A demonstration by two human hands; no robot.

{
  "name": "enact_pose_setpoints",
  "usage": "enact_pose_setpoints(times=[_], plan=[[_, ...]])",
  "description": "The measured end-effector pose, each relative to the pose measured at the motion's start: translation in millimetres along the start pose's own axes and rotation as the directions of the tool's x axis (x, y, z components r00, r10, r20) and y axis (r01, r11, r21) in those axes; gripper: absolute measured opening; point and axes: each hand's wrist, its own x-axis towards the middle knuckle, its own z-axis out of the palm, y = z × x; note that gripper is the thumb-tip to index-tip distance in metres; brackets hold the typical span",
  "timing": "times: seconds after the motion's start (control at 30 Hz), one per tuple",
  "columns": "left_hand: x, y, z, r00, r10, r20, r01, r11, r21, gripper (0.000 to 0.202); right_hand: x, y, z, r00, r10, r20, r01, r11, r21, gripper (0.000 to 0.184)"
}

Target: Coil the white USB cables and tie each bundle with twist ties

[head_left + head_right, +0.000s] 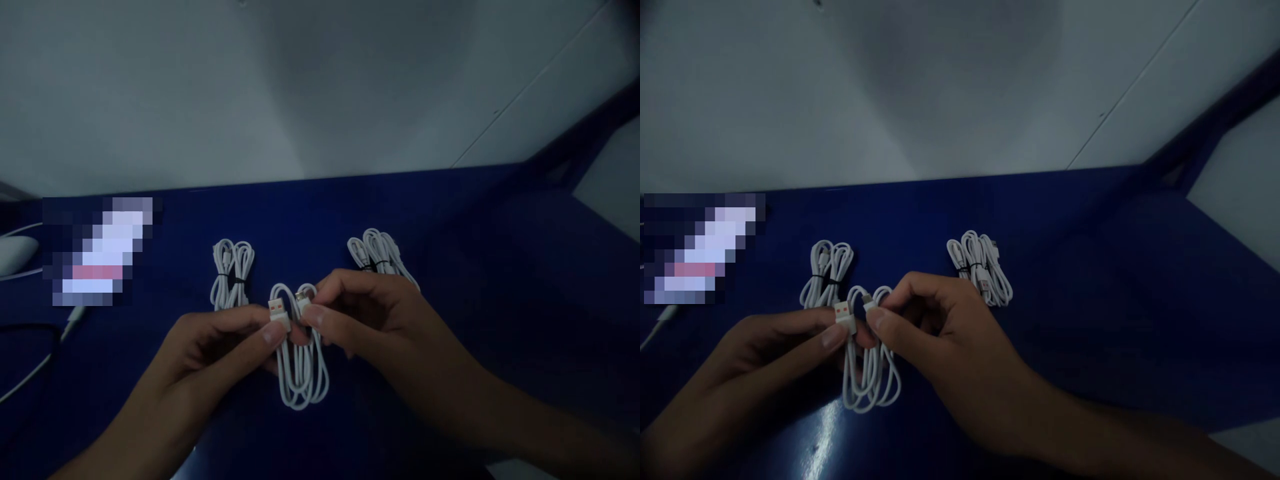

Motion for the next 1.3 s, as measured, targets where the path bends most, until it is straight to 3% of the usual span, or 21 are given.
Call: enact_pose_setpoints(times=[1.3], plan=[[-1.9,0.6,-1.5,0.999,0.012,0.03,-0.011,1.0,-0.013,0.02,0.0,-0.3,0.6,1.0,-0.005,-0.001,0.005,1.0,-0.01,0.014]])
